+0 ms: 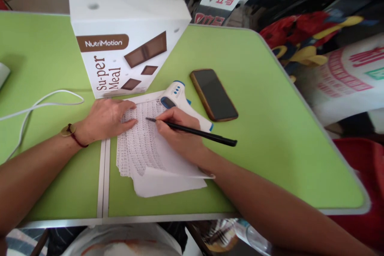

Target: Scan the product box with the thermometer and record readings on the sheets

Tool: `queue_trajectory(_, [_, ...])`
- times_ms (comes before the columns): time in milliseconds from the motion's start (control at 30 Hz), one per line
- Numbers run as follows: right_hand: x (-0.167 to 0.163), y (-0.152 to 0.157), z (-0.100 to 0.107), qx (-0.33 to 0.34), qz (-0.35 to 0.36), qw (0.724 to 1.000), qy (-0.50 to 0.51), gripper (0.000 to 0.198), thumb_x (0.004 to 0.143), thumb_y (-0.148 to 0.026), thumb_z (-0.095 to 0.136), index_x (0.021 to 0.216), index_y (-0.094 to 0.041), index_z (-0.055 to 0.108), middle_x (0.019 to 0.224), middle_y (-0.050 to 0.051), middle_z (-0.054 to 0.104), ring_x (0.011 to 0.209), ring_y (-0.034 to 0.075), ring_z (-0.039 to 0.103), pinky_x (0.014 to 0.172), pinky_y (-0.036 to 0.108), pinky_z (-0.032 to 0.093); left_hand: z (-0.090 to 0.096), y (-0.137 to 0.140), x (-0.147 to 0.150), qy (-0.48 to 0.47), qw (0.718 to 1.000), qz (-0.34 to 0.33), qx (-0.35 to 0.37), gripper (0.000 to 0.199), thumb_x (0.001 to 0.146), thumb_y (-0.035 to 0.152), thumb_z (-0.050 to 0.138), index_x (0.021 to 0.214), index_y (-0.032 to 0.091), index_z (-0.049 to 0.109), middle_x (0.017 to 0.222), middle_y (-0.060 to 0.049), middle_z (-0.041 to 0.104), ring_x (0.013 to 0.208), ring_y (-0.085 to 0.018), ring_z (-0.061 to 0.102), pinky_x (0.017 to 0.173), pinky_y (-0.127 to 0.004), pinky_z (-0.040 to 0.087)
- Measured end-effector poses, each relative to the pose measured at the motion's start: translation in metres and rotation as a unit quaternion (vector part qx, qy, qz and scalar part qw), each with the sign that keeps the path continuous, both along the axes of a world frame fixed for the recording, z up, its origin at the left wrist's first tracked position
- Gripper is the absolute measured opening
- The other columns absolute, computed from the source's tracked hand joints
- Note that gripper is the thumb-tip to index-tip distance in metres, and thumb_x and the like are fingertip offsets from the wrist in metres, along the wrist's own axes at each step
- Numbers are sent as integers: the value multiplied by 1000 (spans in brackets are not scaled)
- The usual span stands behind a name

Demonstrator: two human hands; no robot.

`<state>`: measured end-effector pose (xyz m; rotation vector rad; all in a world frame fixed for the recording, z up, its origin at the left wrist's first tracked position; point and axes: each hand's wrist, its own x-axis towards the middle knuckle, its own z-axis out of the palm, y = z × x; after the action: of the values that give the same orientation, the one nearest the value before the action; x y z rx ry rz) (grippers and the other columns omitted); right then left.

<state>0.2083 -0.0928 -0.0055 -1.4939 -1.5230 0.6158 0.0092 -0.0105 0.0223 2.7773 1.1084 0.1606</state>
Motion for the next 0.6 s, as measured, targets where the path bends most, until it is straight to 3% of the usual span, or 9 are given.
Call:
queue_trajectory(333, [-2,-1,1,15,-30,999,37,9,70,-26,56,64,-21,55,56,-2,57,50,11,49,48,25,38,0,0,2,-1,1000,5,-18,36,87,35,69,119,19,68,74,-2,67,69,-21,63,63,-29,41])
queue_trajectory(600, [-2,0,2,-5,16,998,53,8,73,-28,58,70,-21,59,60,-1,61,51,12,50,47,25,41,1,1,1,-12,1000,1,-16,35,87,36,69,116,17,69,72,-2,66,68,-21,63,61,-29,42])
